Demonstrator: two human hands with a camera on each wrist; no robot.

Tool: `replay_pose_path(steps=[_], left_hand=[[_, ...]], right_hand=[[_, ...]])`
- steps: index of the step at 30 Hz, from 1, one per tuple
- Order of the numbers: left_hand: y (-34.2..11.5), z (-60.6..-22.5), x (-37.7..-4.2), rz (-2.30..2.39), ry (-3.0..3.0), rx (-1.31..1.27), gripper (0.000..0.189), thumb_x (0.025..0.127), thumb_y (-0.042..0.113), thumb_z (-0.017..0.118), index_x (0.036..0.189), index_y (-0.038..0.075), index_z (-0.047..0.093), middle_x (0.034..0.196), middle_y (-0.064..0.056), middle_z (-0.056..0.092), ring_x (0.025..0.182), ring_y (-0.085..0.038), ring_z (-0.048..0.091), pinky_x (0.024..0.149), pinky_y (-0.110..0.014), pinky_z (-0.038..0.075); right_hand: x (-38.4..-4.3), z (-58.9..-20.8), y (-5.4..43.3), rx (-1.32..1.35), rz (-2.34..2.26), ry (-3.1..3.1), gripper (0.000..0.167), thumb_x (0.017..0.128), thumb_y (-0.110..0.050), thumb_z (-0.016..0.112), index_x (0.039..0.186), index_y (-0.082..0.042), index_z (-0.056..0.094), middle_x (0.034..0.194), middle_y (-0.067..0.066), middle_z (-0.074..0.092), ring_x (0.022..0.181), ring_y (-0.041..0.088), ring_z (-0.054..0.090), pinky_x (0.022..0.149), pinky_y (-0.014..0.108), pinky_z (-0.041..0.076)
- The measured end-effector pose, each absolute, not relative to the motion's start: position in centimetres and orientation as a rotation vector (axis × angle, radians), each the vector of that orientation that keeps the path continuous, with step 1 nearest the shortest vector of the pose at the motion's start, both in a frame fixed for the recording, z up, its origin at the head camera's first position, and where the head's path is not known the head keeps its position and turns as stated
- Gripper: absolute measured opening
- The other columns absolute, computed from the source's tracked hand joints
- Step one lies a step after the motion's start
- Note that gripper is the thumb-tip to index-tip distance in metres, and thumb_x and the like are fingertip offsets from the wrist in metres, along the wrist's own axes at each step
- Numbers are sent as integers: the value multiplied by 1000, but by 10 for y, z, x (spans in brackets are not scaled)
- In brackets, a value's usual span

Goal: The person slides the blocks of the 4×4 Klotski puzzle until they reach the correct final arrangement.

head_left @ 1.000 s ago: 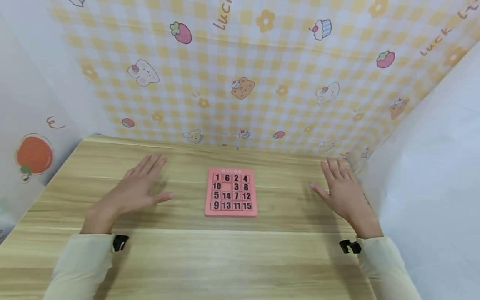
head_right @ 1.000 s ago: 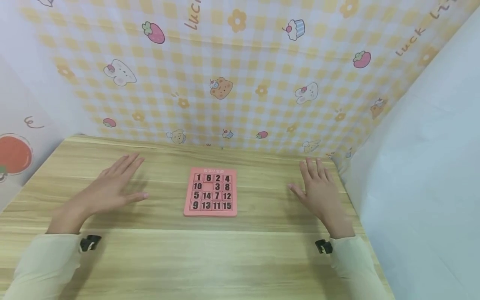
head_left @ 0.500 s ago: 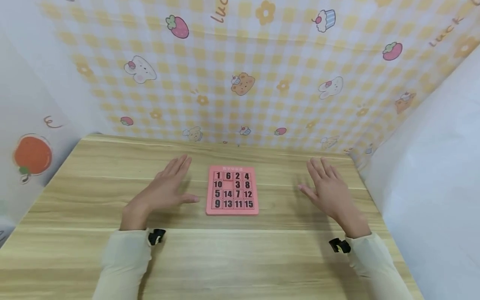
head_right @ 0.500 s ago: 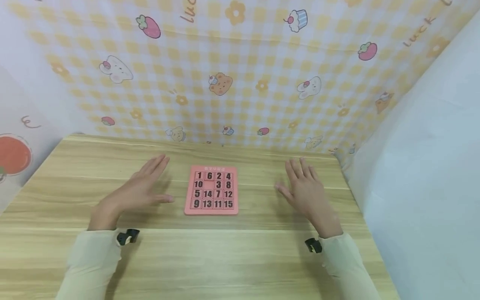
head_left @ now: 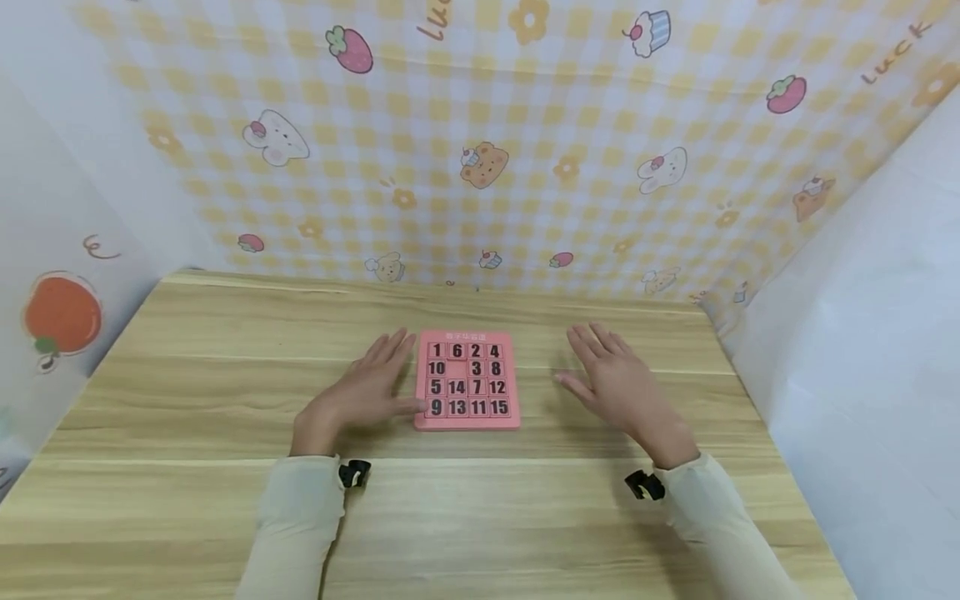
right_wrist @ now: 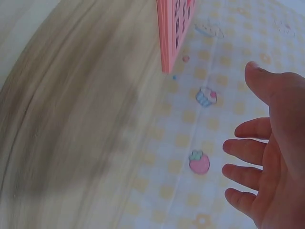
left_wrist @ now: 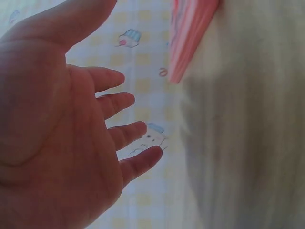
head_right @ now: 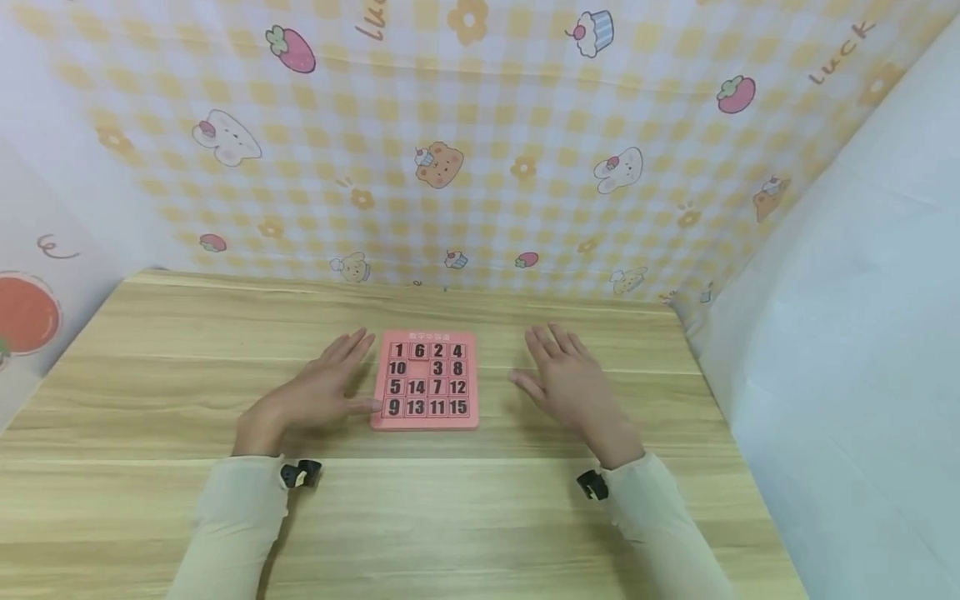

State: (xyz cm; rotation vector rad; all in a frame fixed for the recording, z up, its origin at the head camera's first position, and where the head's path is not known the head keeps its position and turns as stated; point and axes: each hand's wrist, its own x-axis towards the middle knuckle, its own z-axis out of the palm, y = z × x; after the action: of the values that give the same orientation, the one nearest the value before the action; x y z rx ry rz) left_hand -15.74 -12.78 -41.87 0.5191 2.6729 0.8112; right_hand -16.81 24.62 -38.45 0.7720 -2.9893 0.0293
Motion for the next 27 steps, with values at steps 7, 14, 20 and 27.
replay_pose_path(steps=[7,14,20,27], left_hand=[[-124,-420,-163,790,2623,502,123,76,49,80,160,9,0,167,-12,-8,152,-39,-7,119,-62,5],[-121,-421,-173,734,2562,491,135,68,47,86,158,6,-6,166,-13,-12,152,-38,-10,120,-59,4],[-119,-423,-179,685,2534,505,135,67,47,87,158,4,-3,166,-15,-12,151,-40,-10,119,-62,4],[-119,-424,-183,615,2512,523,128,73,47,84,159,5,0,166,-14,-10,152,-41,-8,120,-61,3]], right_hand=[[-170,-391,220,885,18,-2984,74,100,-54,46,153,-3,36,159,15,35,149,38,26,121,52,23],[-172,-401,198,1014,20,-2964,70,100,-49,52,152,-4,37,159,14,34,149,37,27,122,49,20],[-173,-411,178,1078,-12,-2970,69,100,-51,51,152,-7,39,160,12,32,149,36,25,122,50,20],[-174,-417,155,1152,-9,-3019,64,101,-52,46,154,-16,39,160,8,35,151,32,21,122,52,20]])
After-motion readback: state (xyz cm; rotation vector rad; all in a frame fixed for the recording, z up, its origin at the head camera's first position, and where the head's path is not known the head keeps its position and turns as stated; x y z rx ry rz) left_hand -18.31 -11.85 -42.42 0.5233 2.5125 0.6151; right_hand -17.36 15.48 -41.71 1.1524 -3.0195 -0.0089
